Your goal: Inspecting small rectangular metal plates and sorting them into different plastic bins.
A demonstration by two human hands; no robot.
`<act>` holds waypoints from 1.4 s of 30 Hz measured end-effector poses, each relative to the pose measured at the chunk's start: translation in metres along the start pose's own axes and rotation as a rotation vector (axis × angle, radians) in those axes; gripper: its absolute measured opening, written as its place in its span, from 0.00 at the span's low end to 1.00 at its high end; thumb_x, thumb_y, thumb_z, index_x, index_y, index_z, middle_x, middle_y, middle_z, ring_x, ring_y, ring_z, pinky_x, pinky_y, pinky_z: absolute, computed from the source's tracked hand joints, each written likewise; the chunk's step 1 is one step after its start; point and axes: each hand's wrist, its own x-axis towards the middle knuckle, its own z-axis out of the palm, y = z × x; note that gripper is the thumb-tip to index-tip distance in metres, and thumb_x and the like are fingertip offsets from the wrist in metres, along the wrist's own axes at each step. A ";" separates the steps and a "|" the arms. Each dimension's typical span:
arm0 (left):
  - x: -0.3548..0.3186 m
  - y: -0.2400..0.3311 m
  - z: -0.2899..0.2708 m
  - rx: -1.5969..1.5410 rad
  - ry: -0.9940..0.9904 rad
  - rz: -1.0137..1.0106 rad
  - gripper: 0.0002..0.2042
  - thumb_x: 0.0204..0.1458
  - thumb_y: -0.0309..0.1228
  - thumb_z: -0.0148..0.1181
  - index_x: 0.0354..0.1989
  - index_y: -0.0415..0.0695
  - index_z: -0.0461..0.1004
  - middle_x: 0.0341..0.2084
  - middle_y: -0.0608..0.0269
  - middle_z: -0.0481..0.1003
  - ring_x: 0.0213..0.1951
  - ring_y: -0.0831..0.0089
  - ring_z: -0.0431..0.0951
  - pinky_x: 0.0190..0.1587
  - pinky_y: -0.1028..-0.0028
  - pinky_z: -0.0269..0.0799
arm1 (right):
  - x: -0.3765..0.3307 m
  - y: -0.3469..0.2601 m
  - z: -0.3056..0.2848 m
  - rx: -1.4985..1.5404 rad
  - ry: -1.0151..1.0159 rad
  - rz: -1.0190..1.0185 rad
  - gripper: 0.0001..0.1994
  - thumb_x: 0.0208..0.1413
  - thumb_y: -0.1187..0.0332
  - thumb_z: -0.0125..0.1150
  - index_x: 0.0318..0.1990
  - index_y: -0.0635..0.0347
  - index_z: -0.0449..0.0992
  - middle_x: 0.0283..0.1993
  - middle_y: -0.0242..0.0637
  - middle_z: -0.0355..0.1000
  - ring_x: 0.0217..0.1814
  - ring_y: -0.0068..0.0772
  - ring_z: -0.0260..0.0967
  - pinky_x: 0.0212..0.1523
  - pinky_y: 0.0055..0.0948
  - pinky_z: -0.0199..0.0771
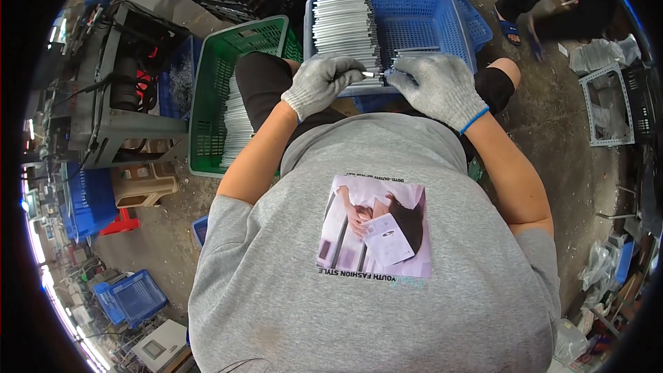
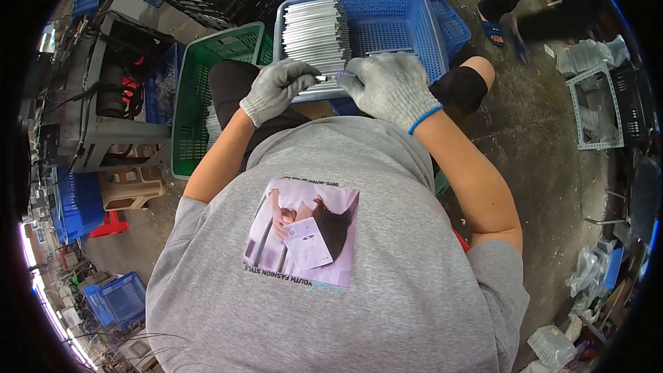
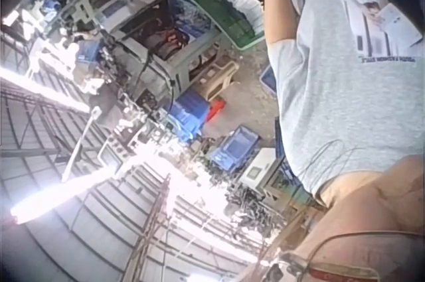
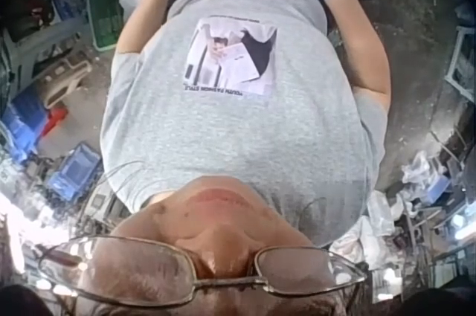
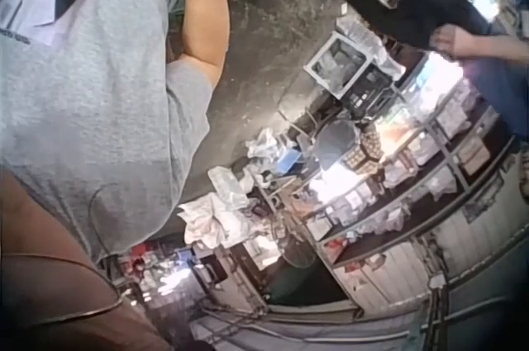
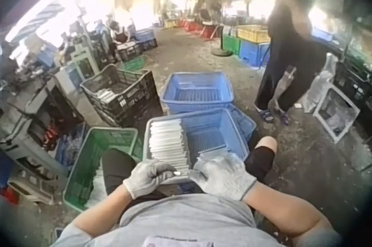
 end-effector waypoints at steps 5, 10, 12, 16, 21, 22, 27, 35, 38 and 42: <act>0.000 0.011 0.004 -0.054 0.047 -0.023 0.07 0.59 0.28 0.66 0.43 0.41 0.84 0.33 0.64 0.83 0.30 0.72 0.77 0.36 0.73 0.73 | 0.003 -0.002 -0.003 0.001 0.029 0.021 0.14 0.62 0.54 0.59 0.39 0.51 0.86 0.29 0.36 0.82 0.27 0.43 0.77 0.30 0.39 0.74; 0.002 0.020 0.011 0.090 0.260 0.025 0.06 0.53 0.31 0.70 0.37 0.45 0.86 0.31 0.67 0.85 0.29 0.66 0.80 0.38 0.70 0.75 | 0.002 -0.010 -0.006 -0.039 -0.129 0.046 0.14 0.62 0.54 0.59 0.37 0.51 0.86 0.30 0.35 0.83 0.27 0.43 0.77 0.31 0.39 0.75; 0.004 0.023 0.010 0.184 0.307 0.094 0.05 0.51 0.30 0.71 0.36 0.46 0.87 0.31 0.68 0.85 0.30 0.67 0.80 0.41 0.70 0.74 | 0.005 -0.011 -0.012 0.019 -0.116 0.094 0.14 0.62 0.54 0.59 0.36 0.51 0.86 0.30 0.35 0.83 0.27 0.43 0.77 0.31 0.39 0.75; 0.006 0.024 0.011 0.269 0.362 0.163 0.05 0.49 0.30 0.72 0.34 0.47 0.87 0.31 0.70 0.85 0.31 0.67 0.80 0.44 0.69 0.73 | 0.010 -0.005 -0.008 0.069 -0.098 0.132 0.15 0.63 0.53 0.59 0.35 0.50 0.86 0.30 0.34 0.83 0.27 0.44 0.77 0.32 0.39 0.75; 0.005 0.020 0.014 0.250 0.377 0.159 0.06 0.49 0.32 0.72 0.34 0.48 0.87 0.31 0.72 0.84 0.32 0.68 0.80 0.46 0.69 0.72 | 0.011 -0.003 -0.003 0.061 -0.109 0.119 0.16 0.63 0.52 0.59 0.35 0.50 0.86 0.29 0.34 0.82 0.27 0.44 0.77 0.32 0.39 0.76; 0.004 0.019 0.015 0.257 0.380 0.164 0.06 0.48 0.32 0.72 0.34 0.48 0.87 0.31 0.72 0.84 0.32 0.68 0.80 0.46 0.68 0.72 | 0.012 -0.007 -0.011 0.066 -0.128 0.131 0.16 0.63 0.52 0.59 0.35 0.51 0.86 0.29 0.34 0.82 0.27 0.44 0.77 0.32 0.39 0.76; 0.006 0.017 0.014 0.259 0.386 0.177 0.06 0.48 0.33 0.72 0.35 0.48 0.87 0.31 0.71 0.84 0.33 0.67 0.80 0.46 0.68 0.73 | 0.016 -0.006 -0.016 0.084 -0.166 0.165 0.17 0.63 0.51 0.59 0.35 0.51 0.86 0.28 0.35 0.82 0.27 0.43 0.77 0.33 0.39 0.76; 0.010 0.005 0.024 0.210 0.424 0.133 0.07 0.49 0.33 0.73 0.35 0.48 0.87 0.31 0.71 0.85 0.33 0.67 0.80 0.45 0.68 0.73 | 0.019 -0.002 -0.010 0.191 -0.232 0.167 0.19 0.65 0.50 0.57 0.37 0.51 0.88 0.32 0.37 0.84 0.32 0.42 0.82 0.36 0.38 0.82; 0.017 -0.010 0.032 0.177 0.390 0.106 0.07 0.49 0.30 0.73 0.37 0.47 0.87 0.30 0.68 0.84 0.32 0.67 0.79 0.43 0.68 0.74 | 0.026 0.009 0.002 0.154 -0.152 0.229 0.19 0.65 0.49 0.55 0.39 0.50 0.88 0.34 0.37 0.85 0.35 0.45 0.82 0.39 0.40 0.82; 0.029 -0.041 0.050 0.184 0.319 -0.018 0.08 0.51 0.31 0.72 0.39 0.48 0.87 0.30 0.67 0.84 0.32 0.66 0.80 0.42 0.68 0.75 | 0.030 0.038 0.024 0.134 -0.105 0.309 0.20 0.65 0.47 0.55 0.43 0.50 0.87 0.38 0.37 0.85 0.39 0.49 0.82 0.41 0.40 0.80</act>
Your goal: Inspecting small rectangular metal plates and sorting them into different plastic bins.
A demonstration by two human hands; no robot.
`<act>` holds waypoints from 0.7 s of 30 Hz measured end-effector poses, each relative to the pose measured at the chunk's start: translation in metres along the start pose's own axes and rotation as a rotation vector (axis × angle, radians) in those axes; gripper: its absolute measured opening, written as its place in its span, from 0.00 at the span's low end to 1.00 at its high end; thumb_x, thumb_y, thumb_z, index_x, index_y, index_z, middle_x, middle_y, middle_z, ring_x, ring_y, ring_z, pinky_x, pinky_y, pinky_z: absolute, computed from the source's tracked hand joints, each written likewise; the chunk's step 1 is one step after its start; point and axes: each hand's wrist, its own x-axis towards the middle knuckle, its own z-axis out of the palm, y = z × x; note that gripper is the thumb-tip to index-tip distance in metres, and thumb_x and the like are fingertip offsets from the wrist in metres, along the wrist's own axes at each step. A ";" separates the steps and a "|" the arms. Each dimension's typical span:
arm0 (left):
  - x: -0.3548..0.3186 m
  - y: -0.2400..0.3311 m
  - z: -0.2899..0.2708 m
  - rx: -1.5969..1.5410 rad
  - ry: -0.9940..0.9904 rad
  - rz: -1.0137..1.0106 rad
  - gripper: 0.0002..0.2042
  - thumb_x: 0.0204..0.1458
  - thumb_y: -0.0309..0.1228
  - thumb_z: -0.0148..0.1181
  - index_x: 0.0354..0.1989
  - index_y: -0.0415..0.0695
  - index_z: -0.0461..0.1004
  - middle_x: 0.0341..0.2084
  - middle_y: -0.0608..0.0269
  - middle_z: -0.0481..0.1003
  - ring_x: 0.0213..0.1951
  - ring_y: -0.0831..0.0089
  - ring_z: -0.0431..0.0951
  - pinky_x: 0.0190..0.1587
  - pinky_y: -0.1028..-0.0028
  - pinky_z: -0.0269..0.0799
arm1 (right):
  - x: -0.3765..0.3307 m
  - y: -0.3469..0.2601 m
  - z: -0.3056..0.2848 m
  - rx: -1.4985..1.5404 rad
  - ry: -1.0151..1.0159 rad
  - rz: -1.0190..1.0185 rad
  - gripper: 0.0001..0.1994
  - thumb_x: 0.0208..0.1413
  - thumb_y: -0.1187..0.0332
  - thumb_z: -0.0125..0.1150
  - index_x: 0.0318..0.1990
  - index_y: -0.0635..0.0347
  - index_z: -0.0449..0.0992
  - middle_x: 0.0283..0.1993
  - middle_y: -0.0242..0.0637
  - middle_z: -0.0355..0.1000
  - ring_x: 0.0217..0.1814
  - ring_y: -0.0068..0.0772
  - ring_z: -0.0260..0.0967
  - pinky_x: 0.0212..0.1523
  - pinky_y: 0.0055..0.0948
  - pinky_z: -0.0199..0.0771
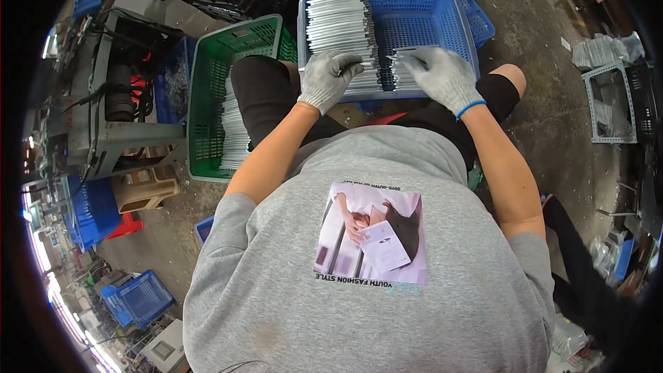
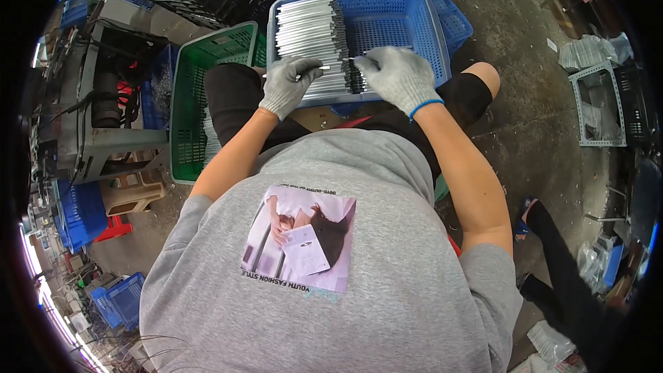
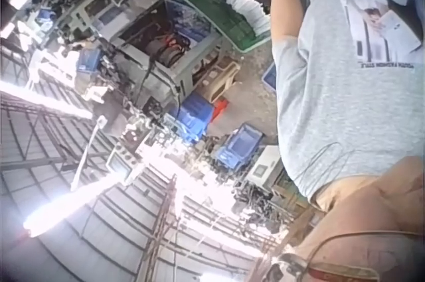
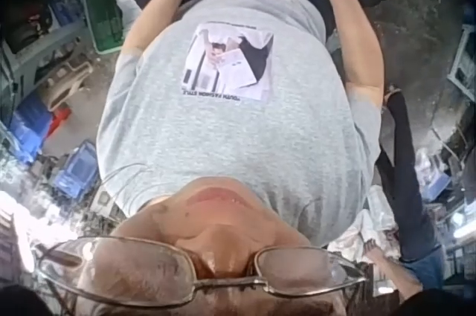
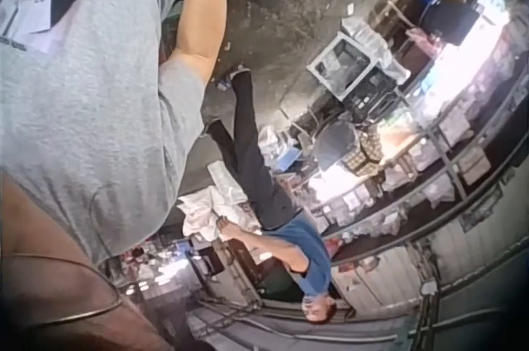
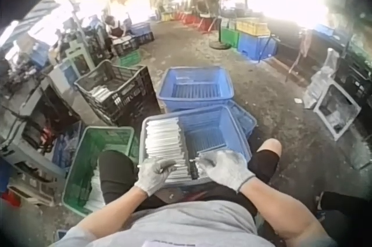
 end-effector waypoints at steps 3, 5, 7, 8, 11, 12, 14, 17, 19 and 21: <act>0.002 -0.018 0.023 0.028 -0.071 -0.102 0.08 0.52 0.33 0.70 0.40 0.49 0.88 0.31 0.66 0.84 0.32 0.65 0.80 0.41 0.67 0.76 | 0.008 0.027 0.005 -0.009 0.025 0.063 0.21 0.65 0.46 0.54 0.48 0.49 0.87 0.41 0.38 0.85 0.42 0.52 0.81 0.43 0.39 0.79; 0.002 -0.029 0.032 0.210 -0.191 -0.152 0.09 0.54 0.35 0.68 0.41 0.50 0.87 0.34 0.68 0.84 0.35 0.64 0.81 0.44 0.66 0.76 | 0.009 0.042 0.005 0.007 0.053 0.107 0.21 0.65 0.47 0.55 0.48 0.50 0.87 0.42 0.38 0.86 0.42 0.51 0.81 0.43 0.39 0.79; 0.001 -0.038 0.041 0.395 -0.314 -0.199 0.09 0.57 0.38 0.65 0.42 0.51 0.86 0.37 0.69 0.84 0.38 0.63 0.82 0.46 0.64 0.76 | 0.011 0.056 0.006 0.023 0.080 0.150 0.21 0.65 0.47 0.56 0.49 0.51 0.87 0.42 0.37 0.86 0.42 0.50 0.81 0.43 0.39 0.78; 0.003 -0.038 0.046 0.387 -0.323 -0.202 0.09 0.57 0.38 0.65 0.42 0.51 0.86 0.37 0.69 0.84 0.38 0.63 0.82 0.46 0.64 0.76 | 0.014 0.064 0.006 0.021 0.071 0.156 0.21 0.65 0.47 0.56 0.49 0.51 0.87 0.42 0.37 0.86 0.42 0.50 0.81 0.43 0.39 0.78; 0.007 -0.037 0.059 0.303 -0.296 -0.062 0.11 0.59 0.39 0.63 0.46 0.52 0.84 0.41 0.69 0.83 0.40 0.61 0.82 0.47 0.63 0.77 | 0.024 0.086 0.007 0.222 0.133 0.205 0.20 0.65 0.50 0.58 0.48 0.56 0.86 0.37 0.38 0.85 0.36 0.41 0.80 0.39 0.34 0.76; 0.007 -0.036 0.063 0.276 -0.285 -0.016 0.11 0.60 0.39 0.62 0.47 0.52 0.84 0.42 0.69 0.83 0.41 0.61 0.82 0.47 0.63 0.77 | 0.027 0.092 0.008 0.289 0.155 0.221 0.20 0.65 0.51 0.59 0.47 0.58 0.86 0.35 0.38 0.84 0.34 0.39 0.79 0.37 0.32 0.76; 0.020 -0.019 0.076 0.142 -0.341 0.052 0.13 0.60 0.39 0.62 0.50 0.52 0.83 0.46 0.67 0.83 0.43 0.59 0.82 0.48 0.62 0.77 | 0.036 0.102 0.012 0.421 0.148 0.237 0.19 0.65 0.52 0.60 0.47 0.58 0.86 0.33 0.37 0.83 0.32 0.36 0.77 0.36 0.30 0.75; 0.037 0.000 0.104 0.028 -0.509 -0.022 0.17 0.64 0.45 0.58 0.53 0.49 0.81 0.46 0.60 0.83 0.44 0.54 0.82 0.50 0.58 0.77 | 0.048 0.112 0.018 0.827 0.150 0.262 0.17 0.65 0.55 0.63 0.44 0.59 0.87 0.26 0.34 0.78 0.26 0.27 0.72 0.30 0.25 0.71; 0.042 0.006 0.126 -0.009 -0.577 -0.063 0.17 0.64 0.46 0.58 0.53 0.48 0.81 0.47 0.58 0.82 0.44 0.53 0.82 0.50 0.59 0.77 | 0.051 0.115 0.020 0.920 0.146 0.278 0.16 0.65 0.57 0.63 0.44 0.61 0.87 0.25 0.33 0.77 0.25 0.25 0.70 0.29 0.23 0.69; 0.049 0.010 0.146 -0.073 -0.707 -0.132 0.19 0.66 0.48 0.56 0.54 0.47 0.79 0.48 0.55 0.82 0.44 0.51 0.82 0.50 0.60 0.77 | 0.054 0.116 0.021 1.113 0.153 0.303 0.14 0.65 0.61 0.64 0.44 0.64 0.86 0.23 0.30 0.73 0.25 0.20 0.65 0.28 0.19 0.66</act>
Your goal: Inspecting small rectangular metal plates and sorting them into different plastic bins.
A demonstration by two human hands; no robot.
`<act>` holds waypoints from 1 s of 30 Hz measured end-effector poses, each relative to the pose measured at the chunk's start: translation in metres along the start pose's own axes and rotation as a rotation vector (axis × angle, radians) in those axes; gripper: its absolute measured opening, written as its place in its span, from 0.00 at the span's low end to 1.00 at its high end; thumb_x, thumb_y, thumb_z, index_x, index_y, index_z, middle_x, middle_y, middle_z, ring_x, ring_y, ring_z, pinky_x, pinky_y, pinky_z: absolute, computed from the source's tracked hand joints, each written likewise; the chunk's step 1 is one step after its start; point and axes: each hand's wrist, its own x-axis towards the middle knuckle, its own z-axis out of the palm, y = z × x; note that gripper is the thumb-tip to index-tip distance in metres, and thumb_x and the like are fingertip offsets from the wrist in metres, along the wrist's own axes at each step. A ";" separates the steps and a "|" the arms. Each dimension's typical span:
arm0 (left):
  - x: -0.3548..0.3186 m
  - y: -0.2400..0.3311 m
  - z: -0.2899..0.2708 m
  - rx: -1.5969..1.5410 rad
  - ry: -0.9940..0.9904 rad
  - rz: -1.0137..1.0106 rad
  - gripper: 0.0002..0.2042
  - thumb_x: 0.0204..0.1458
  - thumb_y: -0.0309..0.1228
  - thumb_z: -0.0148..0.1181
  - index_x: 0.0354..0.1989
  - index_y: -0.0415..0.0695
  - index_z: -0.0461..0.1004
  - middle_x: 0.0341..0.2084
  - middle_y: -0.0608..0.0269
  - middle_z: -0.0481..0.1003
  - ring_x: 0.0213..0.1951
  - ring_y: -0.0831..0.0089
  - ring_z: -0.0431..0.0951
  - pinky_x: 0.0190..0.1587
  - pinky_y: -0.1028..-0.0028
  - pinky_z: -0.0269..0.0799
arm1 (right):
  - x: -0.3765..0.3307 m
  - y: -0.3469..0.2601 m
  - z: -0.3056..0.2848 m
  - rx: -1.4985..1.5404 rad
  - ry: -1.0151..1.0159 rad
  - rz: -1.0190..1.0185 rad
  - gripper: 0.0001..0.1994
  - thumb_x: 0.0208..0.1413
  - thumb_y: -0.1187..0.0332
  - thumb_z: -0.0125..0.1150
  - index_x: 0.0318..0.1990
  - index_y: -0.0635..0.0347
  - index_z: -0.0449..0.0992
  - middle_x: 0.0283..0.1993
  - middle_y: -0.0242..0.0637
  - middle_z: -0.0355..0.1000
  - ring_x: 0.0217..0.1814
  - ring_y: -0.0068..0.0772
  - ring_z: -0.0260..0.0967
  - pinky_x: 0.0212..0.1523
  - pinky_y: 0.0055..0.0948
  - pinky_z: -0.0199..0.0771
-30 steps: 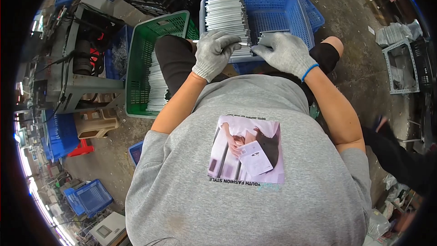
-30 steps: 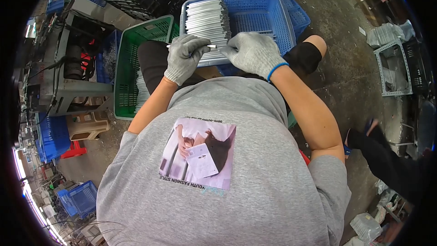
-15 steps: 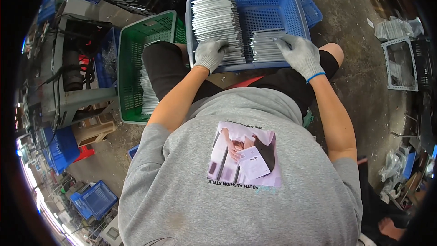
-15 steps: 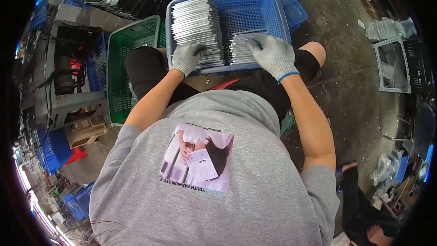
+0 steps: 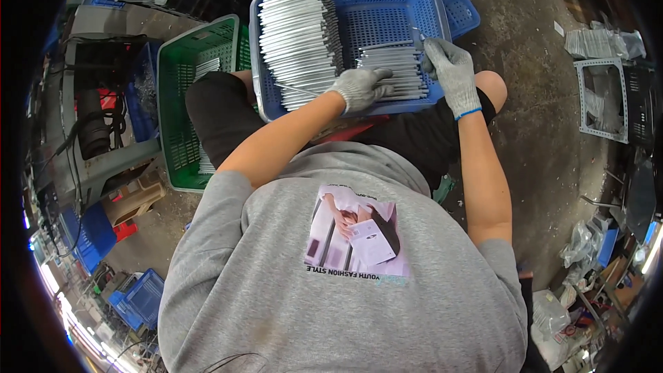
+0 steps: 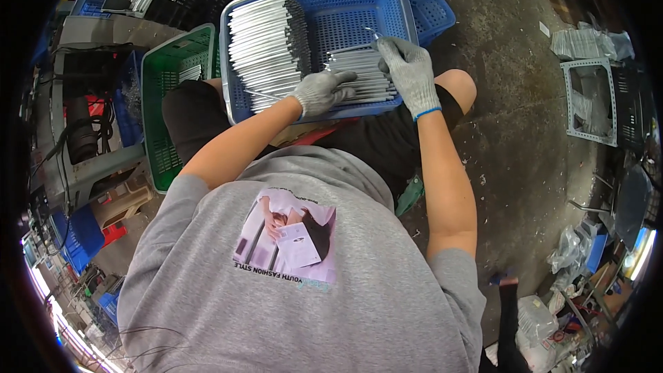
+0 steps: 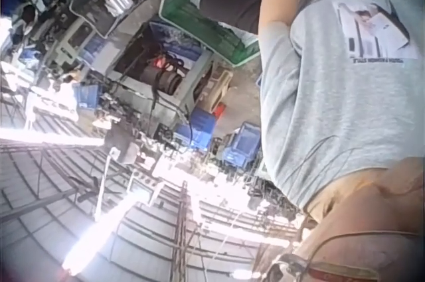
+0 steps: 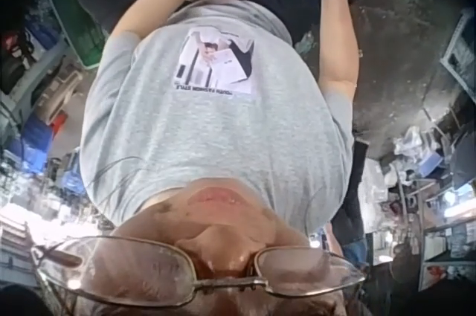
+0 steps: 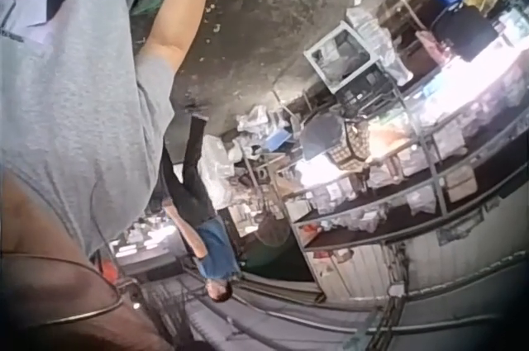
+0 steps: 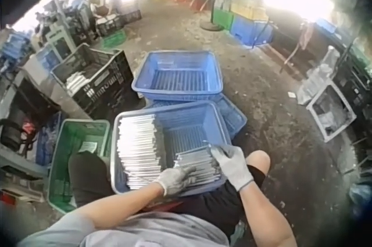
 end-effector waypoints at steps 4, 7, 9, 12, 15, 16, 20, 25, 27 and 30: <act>0.018 0.012 0.013 0.020 -0.120 -0.011 0.23 0.68 0.52 0.52 0.54 0.45 0.78 0.48 0.48 0.81 0.45 0.47 0.81 0.51 0.59 0.77 | 0.002 0.014 -0.006 0.176 0.032 0.060 0.14 0.66 0.63 0.63 0.45 0.65 0.86 0.22 0.28 0.71 0.24 0.17 0.63 0.26 0.16 0.63; 0.025 0.019 0.020 0.077 -0.171 -0.002 0.25 0.69 0.55 0.49 0.54 0.44 0.77 0.48 0.44 0.80 0.45 0.44 0.81 0.51 0.57 0.77 | 0.004 0.023 -0.007 0.256 0.059 0.100 0.14 0.67 0.62 0.62 0.45 0.65 0.86 0.22 0.27 0.71 0.24 0.16 0.63 0.25 0.16 0.61; 0.028 0.023 0.025 0.047 -0.245 -0.053 0.27 0.68 0.57 0.48 0.54 0.43 0.76 0.46 0.43 0.80 0.45 0.43 0.81 0.51 0.55 0.77 | 0.005 0.025 -0.004 0.243 0.060 0.086 0.13 0.67 0.63 0.62 0.46 0.65 0.85 0.24 0.27 0.72 0.25 0.16 0.63 0.26 0.16 0.62; 0.027 0.027 0.023 -0.018 -0.320 -0.118 0.31 0.67 0.61 0.46 0.53 0.42 0.75 0.43 0.42 0.79 0.44 0.41 0.81 0.51 0.53 0.76 | 0.008 0.022 0.004 0.206 0.056 0.086 0.13 0.67 0.64 0.61 0.47 0.65 0.85 0.26 0.27 0.73 0.27 0.16 0.64 0.27 0.16 0.62; 0.023 0.037 0.017 -0.052 -0.288 -0.114 0.34 0.64 0.64 0.49 0.52 0.40 0.75 0.42 0.42 0.80 0.44 0.40 0.81 0.51 0.52 0.77 | 0.002 0.016 0.005 0.109 0.070 0.072 0.14 0.67 0.63 0.62 0.47 0.65 0.85 0.26 0.27 0.73 0.27 0.16 0.64 0.28 0.17 0.63; 0.022 0.042 0.019 -0.057 -0.262 -0.080 0.35 0.62 0.66 0.52 0.51 0.39 0.75 0.42 0.43 0.80 0.45 0.40 0.81 0.50 0.51 0.77 | 0.002 0.017 0.003 0.026 0.106 0.045 0.14 0.66 0.62 0.62 0.47 0.65 0.85 0.26 0.27 0.73 0.27 0.17 0.64 0.28 0.18 0.64; 0.018 0.057 0.021 0.013 -0.219 -0.074 0.35 0.55 0.64 0.62 0.52 0.40 0.75 0.41 0.45 0.82 0.46 0.45 0.82 0.51 0.53 0.77 | 0.007 0.031 -0.003 0.085 0.062 -0.012 0.14 0.67 0.62 0.61 0.47 0.63 0.85 0.25 0.27 0.73 0.26 0.18 0.64 0.29 0.18 0.64; 0.024 0.054 0.004 -0.202 -0.319 -0.043 0.28 0.54 0.54 0.68 0.53 0.43 0.77 0.41 0.48 0.84 0.45 0.47 0.83 0.51 0.55 0.77 | 0.007 0.027 -0.008 0.209 0.074 -0.024 0.15 0.70 0.59 0.59 0.51 0.62 0.83 0.28 0.29 0.74 0.27 0.19 0.65 0.32 0.19 0.67; 0.025 0.049 -0.001 -0.269 -0.340 -0.025 0.26 0.55 0.52 0.69 0.53 0.44 0.78 0.41 0.49 0.84 0.44 0.48 0.83 0.50 0.55 0.78 | 0.010 0.022 -0.012 0.377 0.110 0.013 0.17 0.71 0.56 0.58 0.54 0.60 0.81 0.31 0.30 0.75 0.29 0.19 0.66 0.36 0.20 0.70; 0.024 0.040 -0.001 -0.410 -0.081 -0.087 0.22 0.54 0.44 0.69 0.54 0.47 0.79 0.41 0.52 0.84 0.43 0.52 0.84 0.49 0.57 0.78 | 0.018 0.011 -0.033 0.676 0.033 -0.019 0.20 0.73 0.52 0.55 0.56 0.60 0.79 0.30 0.27 0.72 0.28 0.18 0.65 0.39 0.23 0.72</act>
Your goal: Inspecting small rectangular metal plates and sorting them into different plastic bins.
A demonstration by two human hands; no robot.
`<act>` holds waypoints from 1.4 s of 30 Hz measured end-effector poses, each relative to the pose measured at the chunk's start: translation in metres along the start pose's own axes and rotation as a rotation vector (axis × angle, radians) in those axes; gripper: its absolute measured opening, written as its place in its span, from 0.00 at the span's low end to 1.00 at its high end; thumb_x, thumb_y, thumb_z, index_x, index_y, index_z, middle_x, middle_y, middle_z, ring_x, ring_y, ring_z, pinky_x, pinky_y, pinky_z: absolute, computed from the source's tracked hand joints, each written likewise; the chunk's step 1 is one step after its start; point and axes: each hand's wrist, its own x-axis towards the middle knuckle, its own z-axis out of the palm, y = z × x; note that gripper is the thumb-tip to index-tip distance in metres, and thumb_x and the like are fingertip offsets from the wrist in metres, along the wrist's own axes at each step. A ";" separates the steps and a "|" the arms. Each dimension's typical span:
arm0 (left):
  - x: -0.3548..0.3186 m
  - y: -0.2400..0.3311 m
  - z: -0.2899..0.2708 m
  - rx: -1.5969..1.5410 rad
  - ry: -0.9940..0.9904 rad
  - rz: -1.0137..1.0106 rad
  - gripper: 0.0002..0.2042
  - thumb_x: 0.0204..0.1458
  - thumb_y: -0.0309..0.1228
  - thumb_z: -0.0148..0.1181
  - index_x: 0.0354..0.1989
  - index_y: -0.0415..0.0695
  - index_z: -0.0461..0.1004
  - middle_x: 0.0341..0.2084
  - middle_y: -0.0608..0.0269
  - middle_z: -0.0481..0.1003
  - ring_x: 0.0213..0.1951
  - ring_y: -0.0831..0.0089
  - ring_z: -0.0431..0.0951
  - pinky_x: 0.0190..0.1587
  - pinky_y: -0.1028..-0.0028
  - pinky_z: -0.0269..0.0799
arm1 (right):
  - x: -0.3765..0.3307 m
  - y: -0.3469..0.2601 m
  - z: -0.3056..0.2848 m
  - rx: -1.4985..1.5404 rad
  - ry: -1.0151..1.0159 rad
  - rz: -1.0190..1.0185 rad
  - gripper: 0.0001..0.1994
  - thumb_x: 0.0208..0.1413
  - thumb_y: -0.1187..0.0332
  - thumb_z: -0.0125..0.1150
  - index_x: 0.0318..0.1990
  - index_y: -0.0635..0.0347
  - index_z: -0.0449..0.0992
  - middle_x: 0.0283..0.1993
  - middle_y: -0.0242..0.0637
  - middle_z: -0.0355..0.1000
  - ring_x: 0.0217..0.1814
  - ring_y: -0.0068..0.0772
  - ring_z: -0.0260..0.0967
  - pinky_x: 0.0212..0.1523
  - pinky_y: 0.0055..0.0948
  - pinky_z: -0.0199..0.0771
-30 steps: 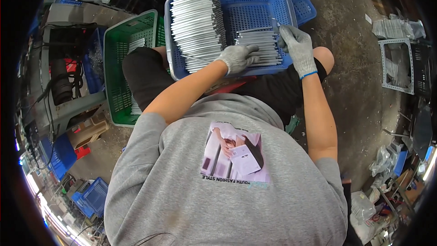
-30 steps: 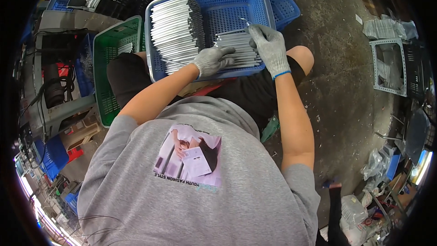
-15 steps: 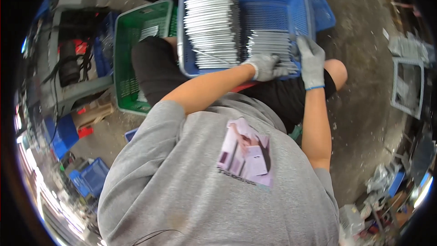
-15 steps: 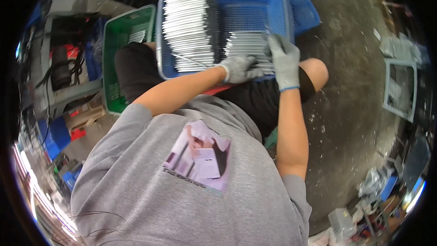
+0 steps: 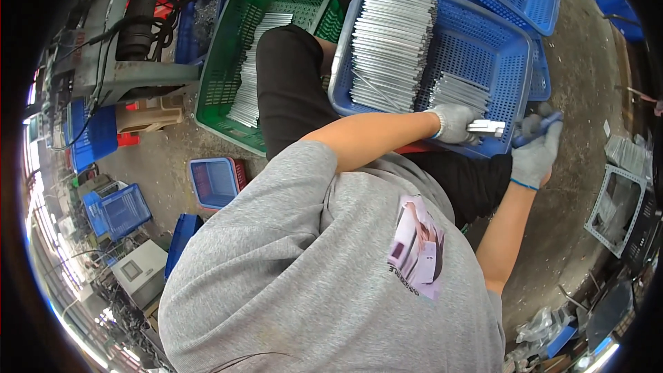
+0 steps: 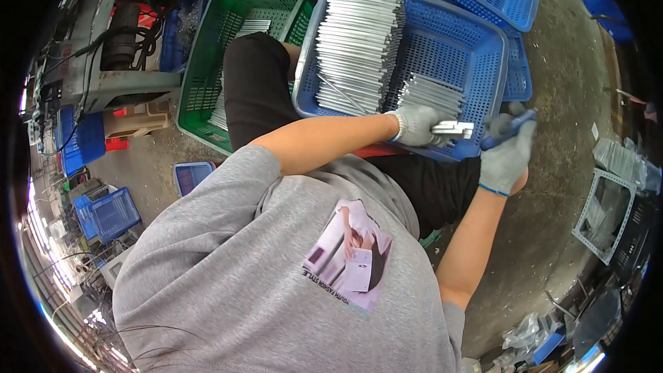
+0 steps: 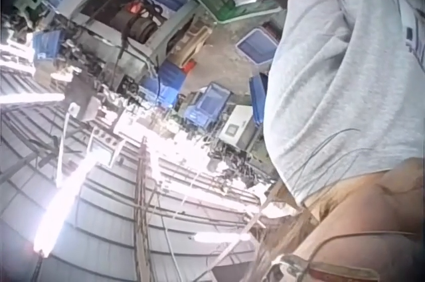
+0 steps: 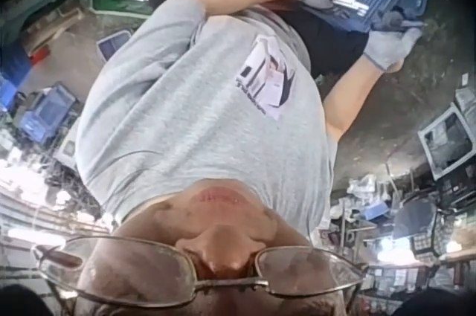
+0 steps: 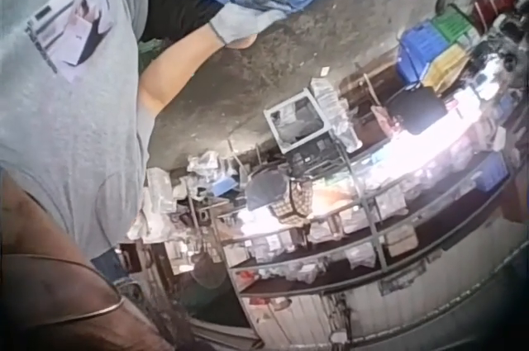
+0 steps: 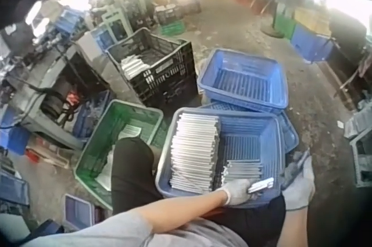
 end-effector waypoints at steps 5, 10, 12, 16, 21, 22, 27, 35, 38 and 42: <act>-0.026 0.024 -0.053 -0.770 0.394 -0.159 0.14 0.59 0.35 0.65 0.50 0.42 0.79 0.35 0.56 0.83 0.36 0.65 0.84 0.42 0.68 0.81 | -0.003 -0.006 0.012 -0.069 -0.009 0.036 0.19 0.73 0.54 0.54 0.56 0.60 0.78 0.29 0.26 0.70 0.28 0.19 0.67 0.37 0.22 0.71; -0.076 0.001 -0.108 -1.619 0.591 0.068 0.09 0.68 0.33 0.58 0.50 0.42 0.76 0.39 0.59 0.82 0.41 0.69 0.84 0.47 0.67 0.83 | -0.028 0.070 0.086 -1.223 -0.462 -0.178 0.14 0.55 0.71 0.67 0.48 0.65 0.84 0.34 0.38 0.82 0.31 0.25 0.74 0.35 0.27 0.75; -0.103 -0.014 -0.125 -1.731 0.710 0.209 0.10 0.69 0.32 0.57 0.54 0.43 0.75 0.43 0.59 0.82 0.44 0.68 0.84 0.51 0.61 0.83 | -0.038 0.096 0.122 -1.586 -0.509 -0.036 0.16 0.54 0.63 0.67 0.48 0.59 0.84 0.40 0.42 0.85 0.36 0.41 0.81 0.39 0.38 0.79; -0.156 -0.031 -0.155 -1.837 0.902 0.303 0.12 0.69 0.30 0.57 0.57 0.42 0.72 0.48 0.58 0.80 0.49 0.62 0.84 0.54 0.55 0.84 | -0.033 0.149 0.154 -1.959 -0.725 -0.138 0.18 0.54 0.56 0.66 0.49 0.54 0.81 0.41 0.43 0.85 0.40 0.52 0.82 0.40 0.47 0.81; -0.197 -0.062 -0.161 -1.981 0.880 0.431 0.12 0.69 0.29 0.56 0.57 0.43 0.72 0.50 0.55 0.79 0.52 0.58 0.82 0.57 0.50 0.82 | -0.018 0.187 0.160 -2.174 -0.862 -0.213 0.17 0.55 0.58 0.64 0.50 0.52 0.80 0.40 0.42 0.84 0.39 0.51 0.82 0.39 0.46 0.81; -0.200 -0.065 -0.159 -1.987 0.886 0.444 0.12 0.69 0.29 0.56 0.57 0.43 0.72 0.50 0.55 0.79 0.52 0.58 0.82 0.57 0.50 0.82 | -0.016 0.192 0.158 -2.184 -0.869 -0.223 0.17 0.55 0.58 0.64 0.50 0.52 0.80 0.40 0.42 0.84 0.39 0.51 0.82 0.39 0.46 0.81; -0.204 -0.070 -0.153 -1.971 0.905 0.489 0.12 0.69 0.29 0.56 0.58 0.43 0.71 0.51 0.54 0.78 0.54 0.55 0.82 0.58 0.50 0.82 | -0.011 0.191 0.157 -2.228 -0.831 -0.342 0.16 0.59 0.58 0.62 0.51 0.55 0.80 0.35 0.43 0.84 0.35 0.49 0.82 0.36 0.45 0.80; -0.198 -0.052 -0.143 -1.910 0.785 0.534 0.17 0.69 0.30 0.55 0.63 0.41 0.67 0.56 0.50 0.76 0.59 0.50 0.79 0.66 0.41 0.74 | -0.058 0.139 0.204 -0.240 -0.413 0.656 0.20 0.70 0.60 0.53 0.64 0.59 0.70 0.56 0.50 0.77 0.57 0.47 0.77 0.57 0.45 0.79; -0.198 -0.041 -0.141 -1.825 0.791 0.529 0.17 0.69 0.30 0.56 0.63 0.42 0.67 0.57 0.50 0.76 0.59 0.51 0.78 0.66 0.43 0.74 | -0.084 0.126 0.219 0.272 -0.374 0.752 0.24 0.72 0.59 0.51 0.70 0.59 0.65 0.65 0.52 0.72 0.65 0.48 0.73 0.65 0.47 0.75; -0.192 -0.028 -0.135 -1.760 0.786 0.477 0.16 0.68 0.30 0.58 0.62 0.42 0.69 0.57 0.50 0.76 0.59 0.52 0.78 0.66 0.49 0.76 | -0.105 0.111 0.229 0.355 -0.421 0.694 0.25 0.74 0.59 0.49 0.74 0.55 0.60 0.74 0.50 0.64 0.73 0.49 0.66 0.73 0.51 0.67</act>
